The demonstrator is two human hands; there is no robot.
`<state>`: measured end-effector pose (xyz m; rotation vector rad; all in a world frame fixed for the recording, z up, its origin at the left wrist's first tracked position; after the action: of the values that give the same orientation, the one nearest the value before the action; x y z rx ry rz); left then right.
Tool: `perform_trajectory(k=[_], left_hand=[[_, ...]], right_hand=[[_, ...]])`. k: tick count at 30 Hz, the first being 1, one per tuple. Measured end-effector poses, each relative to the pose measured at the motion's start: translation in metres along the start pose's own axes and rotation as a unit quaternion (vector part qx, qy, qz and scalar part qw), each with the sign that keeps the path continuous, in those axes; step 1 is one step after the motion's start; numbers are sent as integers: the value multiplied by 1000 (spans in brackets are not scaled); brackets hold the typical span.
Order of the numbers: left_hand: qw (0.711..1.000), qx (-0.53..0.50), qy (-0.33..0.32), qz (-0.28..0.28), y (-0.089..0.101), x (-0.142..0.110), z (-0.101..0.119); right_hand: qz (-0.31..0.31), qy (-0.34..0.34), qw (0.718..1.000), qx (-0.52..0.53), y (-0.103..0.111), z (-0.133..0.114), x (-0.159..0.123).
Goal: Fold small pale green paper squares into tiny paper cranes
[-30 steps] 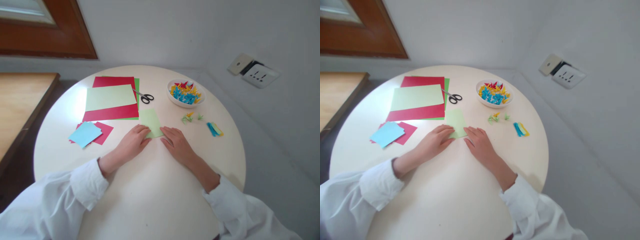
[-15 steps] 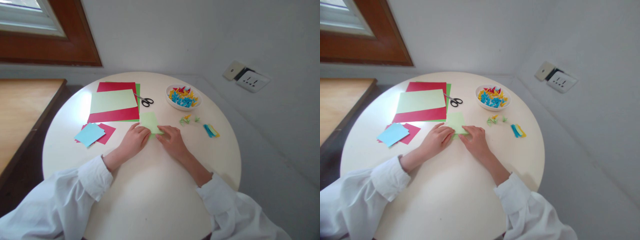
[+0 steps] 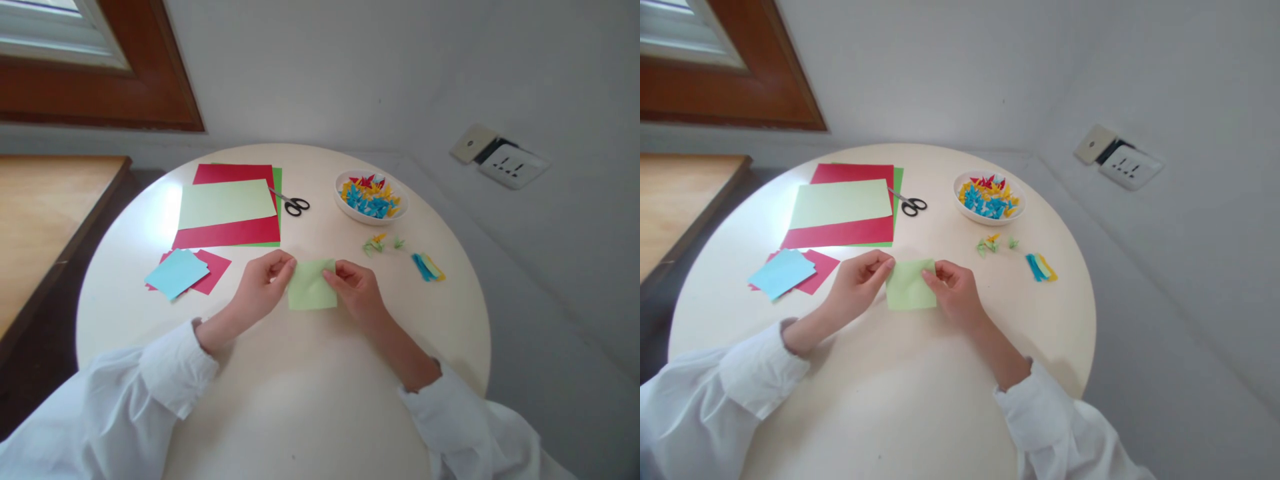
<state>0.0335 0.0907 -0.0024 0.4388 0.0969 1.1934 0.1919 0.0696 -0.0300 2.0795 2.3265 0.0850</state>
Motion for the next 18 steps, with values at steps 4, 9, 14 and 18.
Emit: perform_trajectory(k=[4, 9, 14, 18], left_hand=[[995, -92, 46, -14, 1, 2, -4], [989, -124, 65, -38, 0, 1, -8], [985, -125, 62, -98, -7, -1, -2], [984, -125, 74, -103, -9, -2, -3]], right_hand=[[-18, -40, 997, 66, -6, -3, -4], [-20, -64, 993, 94, -8, -4, -8], [-24, -66, 996, 63, -8, -6, -8], [-33, -55, 996, 55, -10, -8, -7]])
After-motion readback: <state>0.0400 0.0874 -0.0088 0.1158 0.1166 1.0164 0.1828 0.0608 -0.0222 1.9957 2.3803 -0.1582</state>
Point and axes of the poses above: each hand's wrist, its own x-axis towards the middle knuckle, its own y-axis out of the back of the hand, z = x × y, the point moved 6 cm from there along x, towards the middle knuckle, and after that the axes turned 7 degrees about -z, right-handed, at the moved point
